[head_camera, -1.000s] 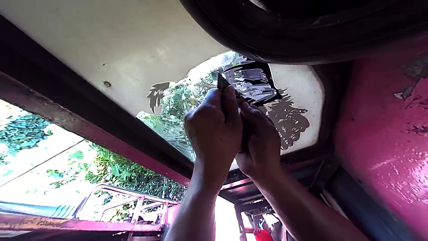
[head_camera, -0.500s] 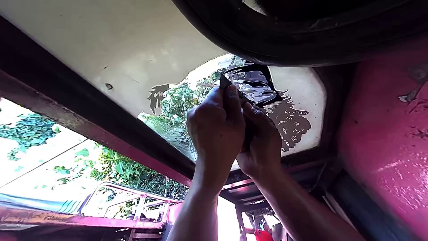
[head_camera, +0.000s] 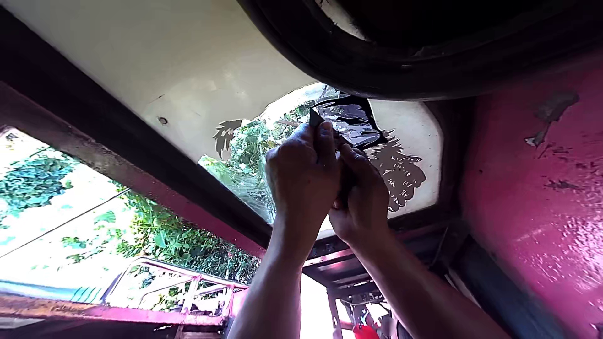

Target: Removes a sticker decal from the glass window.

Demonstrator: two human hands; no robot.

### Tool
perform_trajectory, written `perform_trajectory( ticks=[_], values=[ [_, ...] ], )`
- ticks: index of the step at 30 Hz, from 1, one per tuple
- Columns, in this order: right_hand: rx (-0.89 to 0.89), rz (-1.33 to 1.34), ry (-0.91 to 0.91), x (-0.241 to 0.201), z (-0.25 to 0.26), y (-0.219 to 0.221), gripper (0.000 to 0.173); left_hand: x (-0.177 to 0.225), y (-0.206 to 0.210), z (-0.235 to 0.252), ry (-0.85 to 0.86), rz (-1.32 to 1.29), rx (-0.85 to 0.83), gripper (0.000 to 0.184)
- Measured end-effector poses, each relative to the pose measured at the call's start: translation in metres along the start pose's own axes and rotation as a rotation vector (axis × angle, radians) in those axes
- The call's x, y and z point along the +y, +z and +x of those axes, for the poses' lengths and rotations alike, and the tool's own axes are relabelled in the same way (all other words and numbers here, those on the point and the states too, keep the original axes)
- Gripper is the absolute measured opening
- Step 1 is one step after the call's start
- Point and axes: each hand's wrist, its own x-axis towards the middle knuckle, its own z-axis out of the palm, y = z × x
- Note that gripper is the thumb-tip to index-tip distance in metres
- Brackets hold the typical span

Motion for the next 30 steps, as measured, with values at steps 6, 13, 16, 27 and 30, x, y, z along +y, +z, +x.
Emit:
perform_trajectory(
  ticks=[6, 13, 16, 27, 30],
  values=[
    [-0.005, -0.082, -0.075, 0.003, -0.001, 0.000, 0.038, -0.007, 0.006, -0.004, 0.025, -0.015, 0.061, 0.036],
    [0.000, -0.083, -0.113, 0.004, 0.003, 0.000, 0.038, -0.003, 0.006, -0.003, -0.014, -0.006, 0.046, 0.036],
    [0.010, -0.081, -0.113, 0.004, 0.003, 0.001, 0.037, -0.001, 0.006, -0.003, -0.016, 0.016, 0.047, 0.036],
    [-0.035, -0.073, -0.154, 0.010, 0.002, -0.001, 0.037, -0.005, 0.004, -0.001, 0.042, 0.004, 0.039, 0.038],
    [-0.102, -0.089, -0.187, 0.013, 0.003, -0.005, 0.039, -0.017, 0.008, -0.006, 0.096, -0.075, 0.097, 0.034]
  ],
)
